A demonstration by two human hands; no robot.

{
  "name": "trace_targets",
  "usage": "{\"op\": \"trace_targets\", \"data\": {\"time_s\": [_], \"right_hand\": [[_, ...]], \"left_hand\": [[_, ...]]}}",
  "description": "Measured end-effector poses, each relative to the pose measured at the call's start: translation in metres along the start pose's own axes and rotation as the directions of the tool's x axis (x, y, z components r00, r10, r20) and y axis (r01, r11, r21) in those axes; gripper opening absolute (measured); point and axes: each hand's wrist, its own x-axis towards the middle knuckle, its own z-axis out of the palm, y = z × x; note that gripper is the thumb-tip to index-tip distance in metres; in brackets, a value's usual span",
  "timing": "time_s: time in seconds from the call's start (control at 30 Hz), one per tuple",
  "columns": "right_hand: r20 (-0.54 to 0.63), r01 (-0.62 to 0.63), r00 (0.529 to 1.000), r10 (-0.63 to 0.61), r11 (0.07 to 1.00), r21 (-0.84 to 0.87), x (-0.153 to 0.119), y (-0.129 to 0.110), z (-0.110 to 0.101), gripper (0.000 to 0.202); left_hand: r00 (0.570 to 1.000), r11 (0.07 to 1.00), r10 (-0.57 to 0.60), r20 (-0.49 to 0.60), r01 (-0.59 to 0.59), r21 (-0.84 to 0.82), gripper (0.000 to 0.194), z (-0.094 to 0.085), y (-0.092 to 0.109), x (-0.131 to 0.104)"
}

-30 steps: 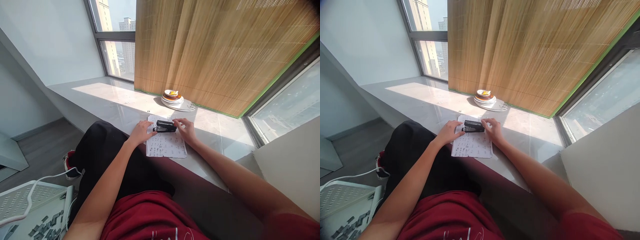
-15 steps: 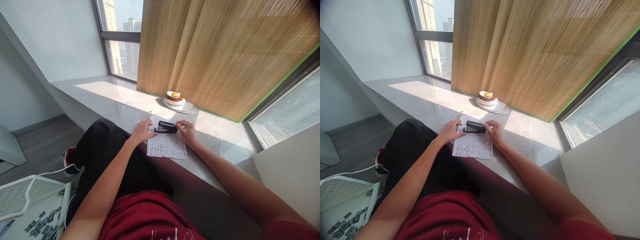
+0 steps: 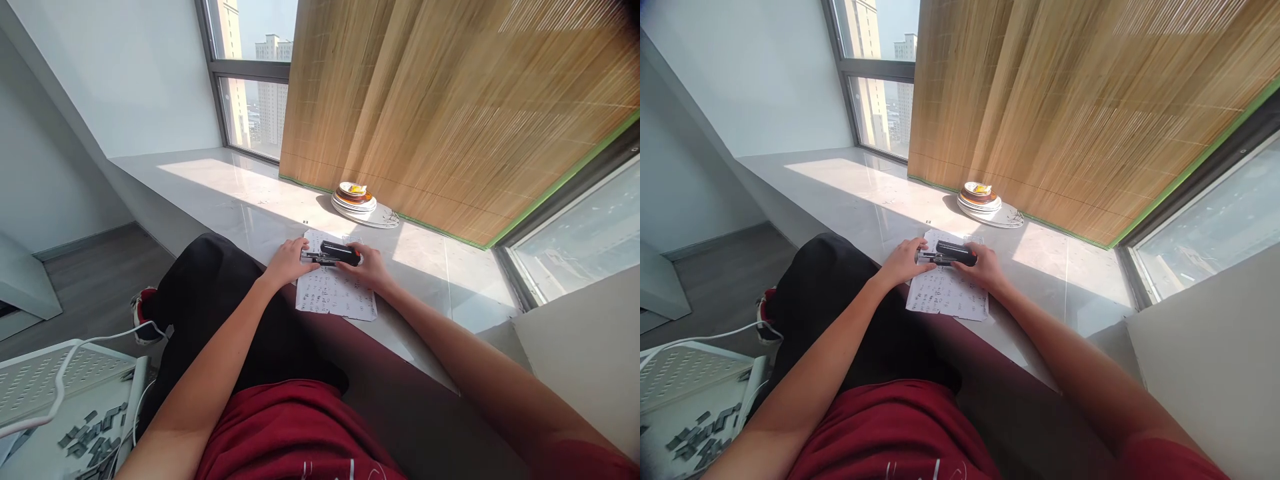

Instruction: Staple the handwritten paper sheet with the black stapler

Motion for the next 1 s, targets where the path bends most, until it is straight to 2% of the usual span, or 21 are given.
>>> {"op": "trace_targets", "data": {"time_s": [0.07,0.13,0.2,0.27,0.3,0.33,0.4,0.47,0.53,0.63,0.73,0.83,0.93,1.0], "right_hand": [[-0.015,0.03,0.999,-0.031,0.997,-0.07,-0.001,-0.001,0.003,0.031],[-0.081,0.124,0.988,-0.134,0.986,-0.115,-0.004,-0.004,0.004,0.021],[-0.165,0.257,0.945,-0.283,0.953,-0.162,-0.008,-0.007,0.003,0.012],[-0.219,0.355,0.889,-0.402,0.908,-0.224,-0.012,-0.011,0.001,0.003],[-0.23,0.385,0.867,-0.443,0.887,-0.256,-0.015,-0.013,0.0,0.003],[-0.225,0.408,0.851,-0.475,0.867,-0.287,-0.017,-0.014,-0.001,0.006],[-0.17,0.446,0.839,-0.517,0.832,-0.33,-0.02,-0.017,-0.004,0.011],[-0.074,0.469,0.848,-0.524,0.809,-0.354,-0.024,-0.02,-0.006,0.016],[0.011,0.459,0.871,-0.491,0.807,-0.372,-0.028,-0.021,-0.007,0.018],[0.046,0.412,0.901,-0.432,0.818,-0.401,-0.032,-0.019,-0.007,0.02],[0.015,0.423,0.888,-0.46,0.804,-0.418,-0.032,-0.017,-0.006,0.018],[-0.144,0.376,0.873,-0.466,0.831,-0.409,-0.028,-0.022,-0.002,0.011],[-0.307,0.202,0.903,-0.301,0.927,-0.316,-0.023,-0.029,0.003,0.023],[-0.285,0.1,0.945,-0.159,0.972,-0.211,-0.019,-0.028,0.006,0.035]], "left_hand": [[1.0,1.0,-0.02,0.009,0.02,-0.022,0.068,0.0,-0.001,0.0],[0.999,0.997,-0.036,-0.014,0.035,-0.066,0.078,-0.001,0.0,0.0],[0.988,0.985,-0.058,-0.14,0.034,-0.17,0.081,-0.002,0.005,-0.001],[0.953,0.933,-0.12,-0.279,0.013,-0.359,0.069,-0.004,0.013,-0.002],[0.939,0.882,-0.167,-0.3,0.006,-0.471,0.062,-0.005,0.019,-0.003],[0.937,0.814,-0.212,-0.278,0.011,-0.581,0.056,-0.006,0.024,-0.004],[0.954,0.647,-0.27,-0.131,0.079,-0.759,0.051,-0.006,0.035,-0.006],[0.955,0.478,-0.294,0.037,0.181,-0.86,0.052,-0.006,0.042,-0.006],[0.941,0.327,-0.298,0.158,0.257,-0.91,0.048,-0.004,0.044,-0.004],[0.917,0.166,-0.342,0.206,0.275,-0.947,0.03,-0.002,0.04,-0.002],[0.898,0.072,-0.394,0.198,0.245,-0.967,0.022,0.0,0.035,-0.001],[0.895,0.085,-0.421,0.147,0.201,-0.976,0.019,-0.001,0.033,-0.002],[0.883,0.22,-0.469,-0.006,0.11,-0.969,0.019,-0.005,0.036,-0.005],[0.884,0.32,-0.455,-0.108,0.049,-0.946,0.018,-0.008,0.039,-0.007]]}}
